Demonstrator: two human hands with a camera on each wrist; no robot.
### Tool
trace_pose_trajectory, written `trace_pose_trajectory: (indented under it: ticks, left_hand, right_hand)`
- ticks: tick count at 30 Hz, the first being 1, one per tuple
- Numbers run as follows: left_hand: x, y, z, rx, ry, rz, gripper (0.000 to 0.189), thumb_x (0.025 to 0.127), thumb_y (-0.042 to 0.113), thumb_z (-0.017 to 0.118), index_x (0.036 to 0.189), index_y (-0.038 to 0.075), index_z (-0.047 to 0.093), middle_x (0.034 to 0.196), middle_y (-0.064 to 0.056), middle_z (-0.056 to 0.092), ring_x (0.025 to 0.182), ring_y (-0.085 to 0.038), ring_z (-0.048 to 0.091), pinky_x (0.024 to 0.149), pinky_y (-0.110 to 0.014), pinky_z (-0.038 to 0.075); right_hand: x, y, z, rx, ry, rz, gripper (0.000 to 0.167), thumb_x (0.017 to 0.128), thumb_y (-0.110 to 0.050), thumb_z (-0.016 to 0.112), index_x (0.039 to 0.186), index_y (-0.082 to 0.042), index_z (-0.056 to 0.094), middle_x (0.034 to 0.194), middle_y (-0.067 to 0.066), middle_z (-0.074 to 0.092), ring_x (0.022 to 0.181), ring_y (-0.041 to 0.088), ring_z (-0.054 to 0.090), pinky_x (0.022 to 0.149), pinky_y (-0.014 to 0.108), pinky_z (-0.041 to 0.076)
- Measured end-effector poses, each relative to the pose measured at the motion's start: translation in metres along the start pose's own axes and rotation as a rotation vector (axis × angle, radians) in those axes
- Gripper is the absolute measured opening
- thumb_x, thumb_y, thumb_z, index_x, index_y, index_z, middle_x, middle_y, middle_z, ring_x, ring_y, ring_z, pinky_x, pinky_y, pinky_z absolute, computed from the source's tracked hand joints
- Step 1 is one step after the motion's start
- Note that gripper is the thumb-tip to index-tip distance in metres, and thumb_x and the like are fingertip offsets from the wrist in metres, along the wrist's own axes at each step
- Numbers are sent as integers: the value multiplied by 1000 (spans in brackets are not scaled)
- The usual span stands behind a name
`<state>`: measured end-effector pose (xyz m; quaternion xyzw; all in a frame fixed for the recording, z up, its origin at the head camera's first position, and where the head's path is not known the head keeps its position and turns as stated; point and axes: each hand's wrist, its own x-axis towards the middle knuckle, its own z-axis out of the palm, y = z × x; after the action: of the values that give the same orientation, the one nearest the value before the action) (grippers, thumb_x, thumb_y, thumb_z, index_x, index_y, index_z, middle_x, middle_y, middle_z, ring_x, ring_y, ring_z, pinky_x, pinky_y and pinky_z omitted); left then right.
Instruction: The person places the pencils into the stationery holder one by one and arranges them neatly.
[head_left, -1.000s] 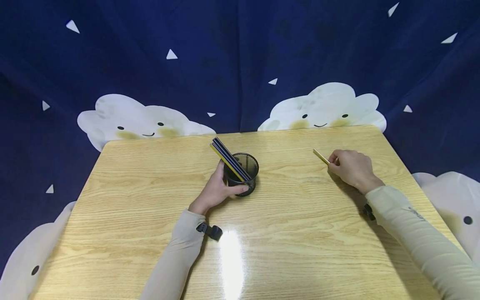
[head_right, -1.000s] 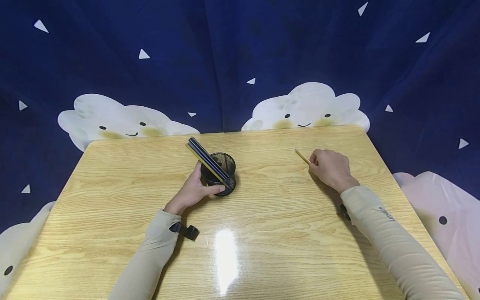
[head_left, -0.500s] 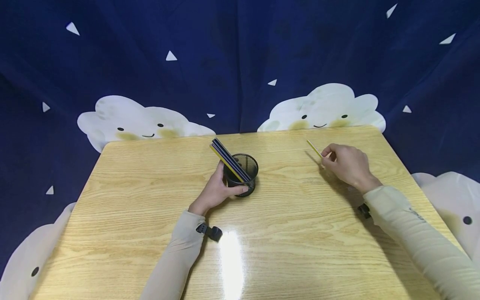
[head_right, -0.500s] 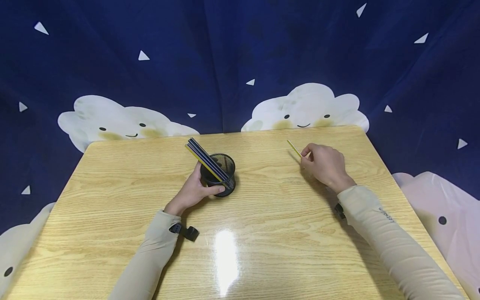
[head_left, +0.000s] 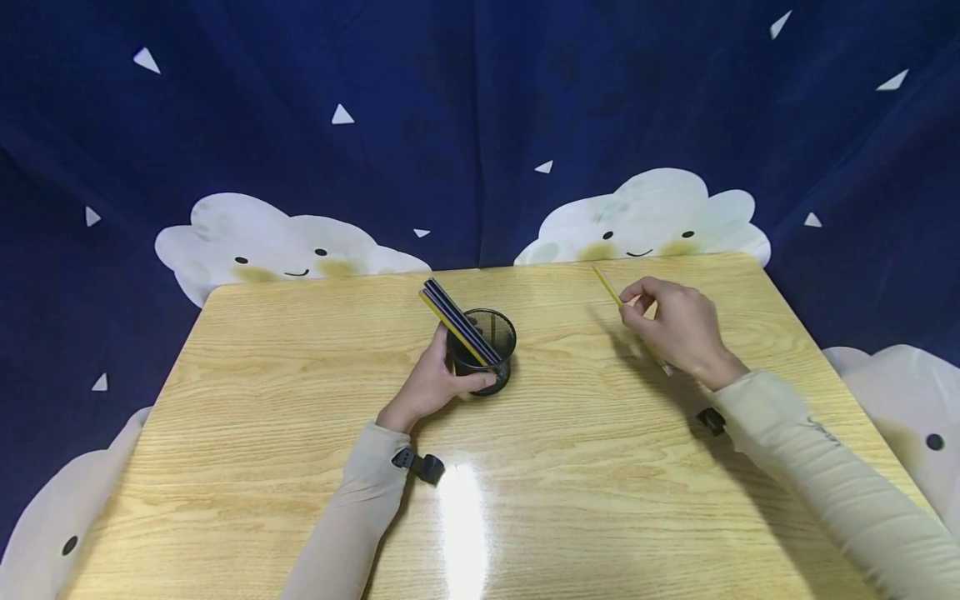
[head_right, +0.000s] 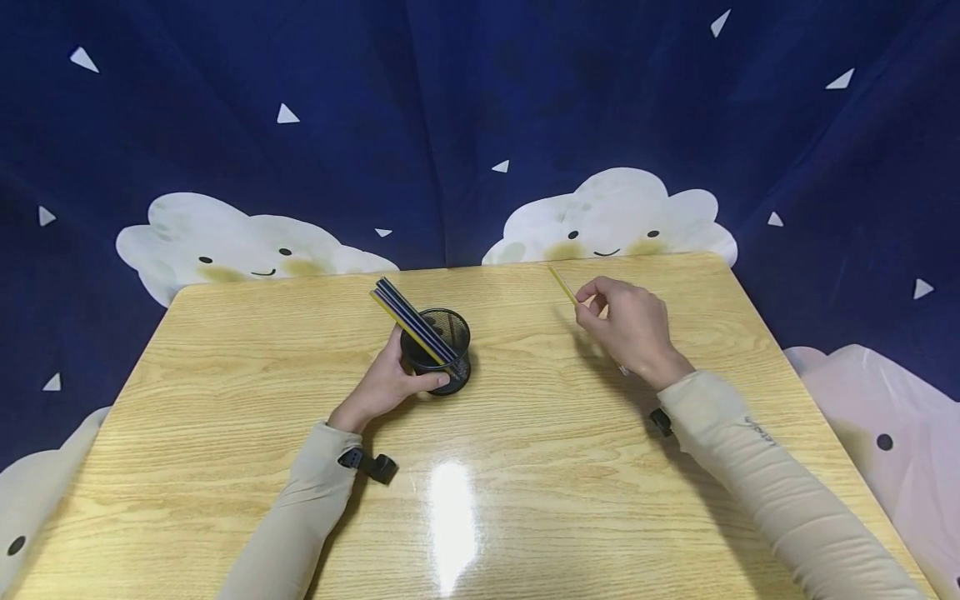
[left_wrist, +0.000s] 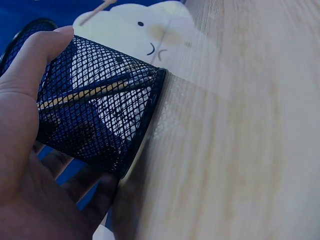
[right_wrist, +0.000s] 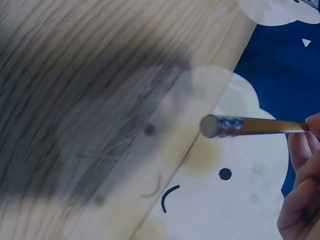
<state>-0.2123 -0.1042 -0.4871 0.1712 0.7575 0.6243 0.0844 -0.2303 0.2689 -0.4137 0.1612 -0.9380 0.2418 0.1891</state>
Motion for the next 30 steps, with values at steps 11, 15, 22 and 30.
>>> trace_pose_trajectory:
  ticks: [11,15,22,30]
  left_hand:
    - [2,-11,-2,18,-4,25,101,85,23,97,163,15,33,143,-11,61,140,-31,50,123,-52,32]
    - [0,-3,0,22,1,11,101,85,16,96,163,14,32,145,-11,60,143,-31,48,125,-53,29]
    - [0,-2,1,8,3,1,102,85,10,95,164,11,31,148,-12,58,146,-30,46,126,-50,27]
    - [0,0,1,-8,3,-2,102,85,8,95,164,11,32,149,-14,57,145,-31,47,125,-50,29]
  right_hand:
    - [2,-24,5,107,100,-89,10,94,-10,78,103,-10,81,80,-5,73,55,4,51,56,25,38]
    - [3,-34,7,147,118,-124,9,94,-9,78,103,-11,81,79,-6,73,55,7,51,55,22,37]
    - [7,-49,10,234,138,-144,10,94,-7,78,103,-11,81,79,-6,73,53,9,50,53,19,36]
    - [15,-63,17,283,153,-161,9,94,-7,78,102,-9,81,79,-3,73,54,10,50,53,19,37]
